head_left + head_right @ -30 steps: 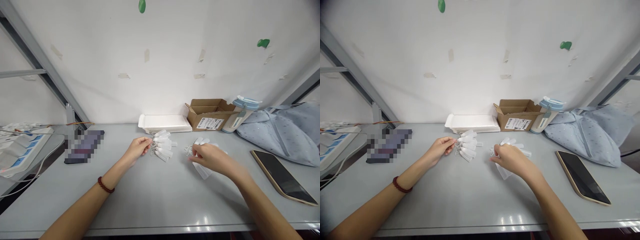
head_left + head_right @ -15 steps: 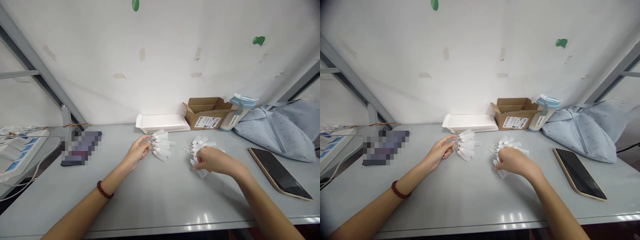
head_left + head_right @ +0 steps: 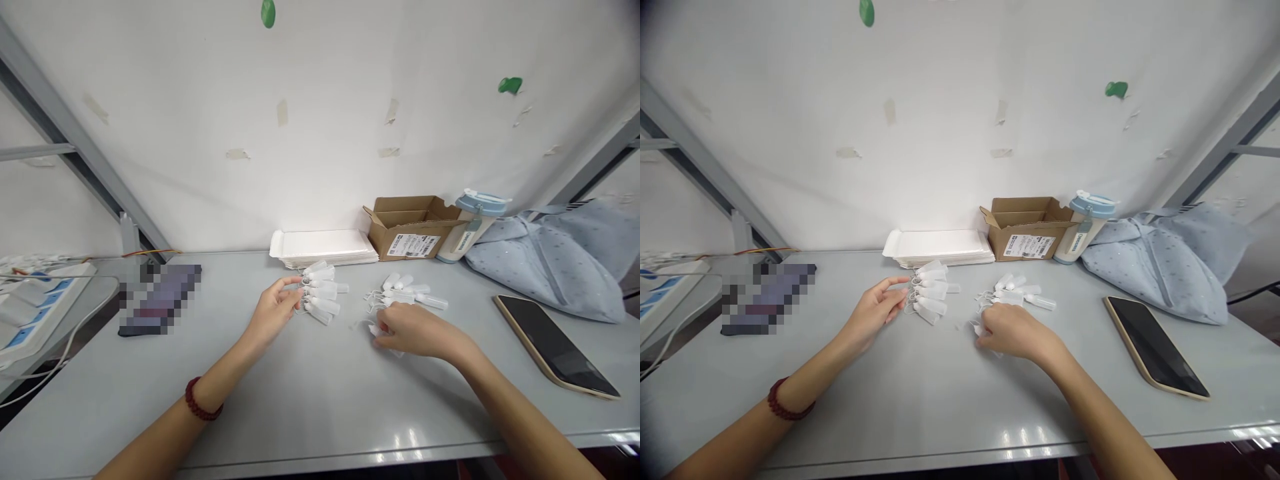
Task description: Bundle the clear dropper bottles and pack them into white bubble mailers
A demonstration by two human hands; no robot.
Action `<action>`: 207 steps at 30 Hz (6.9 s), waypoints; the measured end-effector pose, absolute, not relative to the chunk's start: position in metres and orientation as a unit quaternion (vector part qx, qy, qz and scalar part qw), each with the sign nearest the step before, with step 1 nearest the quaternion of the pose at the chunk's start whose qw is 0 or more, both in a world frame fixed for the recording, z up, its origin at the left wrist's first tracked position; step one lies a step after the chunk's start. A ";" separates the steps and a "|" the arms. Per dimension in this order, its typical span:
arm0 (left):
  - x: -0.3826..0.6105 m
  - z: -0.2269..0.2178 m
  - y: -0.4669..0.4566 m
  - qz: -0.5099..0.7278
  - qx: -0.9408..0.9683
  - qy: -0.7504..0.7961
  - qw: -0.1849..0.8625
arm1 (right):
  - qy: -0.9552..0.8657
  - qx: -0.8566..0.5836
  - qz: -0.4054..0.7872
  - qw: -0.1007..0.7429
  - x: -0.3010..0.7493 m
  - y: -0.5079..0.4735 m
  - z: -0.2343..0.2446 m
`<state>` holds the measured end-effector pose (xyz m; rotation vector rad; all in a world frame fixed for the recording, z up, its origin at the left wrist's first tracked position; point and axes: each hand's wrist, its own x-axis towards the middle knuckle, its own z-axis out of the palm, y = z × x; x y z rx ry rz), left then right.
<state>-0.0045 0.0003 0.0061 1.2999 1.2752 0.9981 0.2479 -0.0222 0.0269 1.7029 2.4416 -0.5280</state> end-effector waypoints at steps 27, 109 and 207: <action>0.005 0.014 -0.020 0.302 0.672 0.400 0.545 | 0.811 0.397 -0.403 -0.147 0.211 -0.031 0.025; 0.013 -0.010 -0.034 0.369 0.855 0.313 0.187 | 0.794 0.383 -0.431 -0.193 0.205 -0.034 0.021; -0.004 0.003 -0.006 0.404 0.596 0.502 0.479 | 0.824 0.468 -0.192 -0.256 0.213 -0.016 -0.005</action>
